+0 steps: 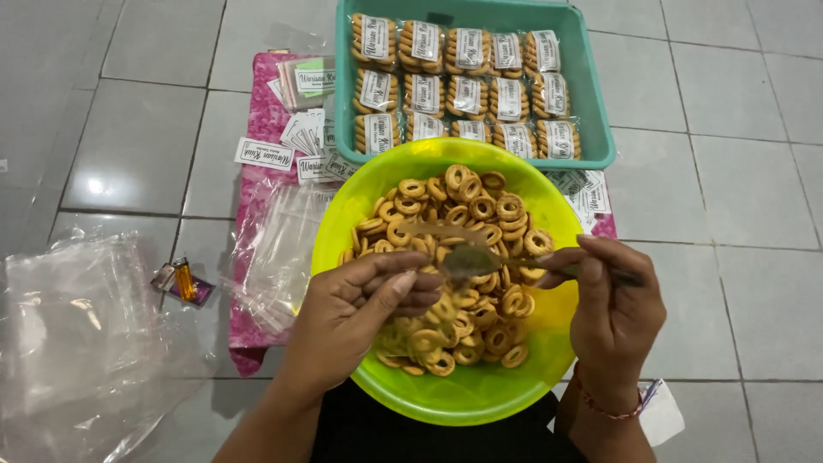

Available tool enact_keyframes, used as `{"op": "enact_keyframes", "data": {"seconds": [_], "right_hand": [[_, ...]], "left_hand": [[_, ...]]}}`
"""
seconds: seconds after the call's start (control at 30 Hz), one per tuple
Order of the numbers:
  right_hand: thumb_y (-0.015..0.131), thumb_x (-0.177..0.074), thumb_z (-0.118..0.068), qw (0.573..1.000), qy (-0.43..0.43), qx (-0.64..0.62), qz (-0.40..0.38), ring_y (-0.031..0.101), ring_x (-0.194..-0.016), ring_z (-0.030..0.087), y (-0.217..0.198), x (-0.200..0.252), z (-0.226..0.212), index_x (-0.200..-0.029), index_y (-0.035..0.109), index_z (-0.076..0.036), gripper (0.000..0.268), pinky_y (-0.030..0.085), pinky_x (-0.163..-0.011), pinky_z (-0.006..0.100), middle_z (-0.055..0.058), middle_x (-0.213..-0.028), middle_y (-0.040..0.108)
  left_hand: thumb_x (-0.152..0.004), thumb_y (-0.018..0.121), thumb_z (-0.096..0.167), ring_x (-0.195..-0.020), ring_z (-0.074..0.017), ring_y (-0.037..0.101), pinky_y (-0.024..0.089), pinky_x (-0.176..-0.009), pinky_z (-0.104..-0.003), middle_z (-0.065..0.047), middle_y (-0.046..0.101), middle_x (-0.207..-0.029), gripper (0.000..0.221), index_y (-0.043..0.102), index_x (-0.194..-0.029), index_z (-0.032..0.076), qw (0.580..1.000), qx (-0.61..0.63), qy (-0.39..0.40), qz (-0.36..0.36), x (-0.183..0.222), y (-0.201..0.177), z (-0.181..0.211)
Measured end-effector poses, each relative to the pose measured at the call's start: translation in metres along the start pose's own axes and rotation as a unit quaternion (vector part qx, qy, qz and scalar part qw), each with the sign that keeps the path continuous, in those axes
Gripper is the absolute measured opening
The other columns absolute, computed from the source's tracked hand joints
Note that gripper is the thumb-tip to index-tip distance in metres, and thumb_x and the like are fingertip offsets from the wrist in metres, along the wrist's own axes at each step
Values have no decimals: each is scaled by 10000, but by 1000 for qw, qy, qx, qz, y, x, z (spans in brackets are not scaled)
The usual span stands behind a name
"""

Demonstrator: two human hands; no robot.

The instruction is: Packing small ring-shaped cookies from a bowl into individual plastic packets using a spoon.

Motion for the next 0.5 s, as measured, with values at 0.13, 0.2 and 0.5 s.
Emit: {"op": "enact_keyframes", "data": {"seconds": [0.13,0.2,0.5], "right_hand": [[479,-1092,-51,998,28,-37,-43,691,-813,188,0,-1,11,-1266,503,-2,182,602,-783,260,167,-1009,698],[514,-1076,-127,994,10,-52,-93,710,-821,188,3,0,13,-1235,528,-25,190,626,-794,278,133,-966,716],[474,-1139,-215,980,2,-187,-67,727,-914,181,-8,-3,26,-1254,522,-61,198,650,-823,281,116,-980,697]], "left_hand": [[-968,593,53,-905,-269,799,675,-822,-325,-237,796,-1039,317,662,-1234,-104,1000,10,-4,8,1,-1,-1],[-964,596,61,-892,-272,800,678,-817,-333,-233,797,-1026,321,666,-1229,-105,1000,1,-2,10,0,-1,1],[-963,601,46,-823,-253,802,677,-731,-302,-231,801,-1014,330,643,-1259,-95,1000,-10,20,8,2,-4,0]]}}
Point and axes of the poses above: each hand's wrist, its own x-axis away from the middle knuckle, its own y-axis out of the palm, z = x × y, the point moved 7 cm from there along -x, towards the middle knuckle
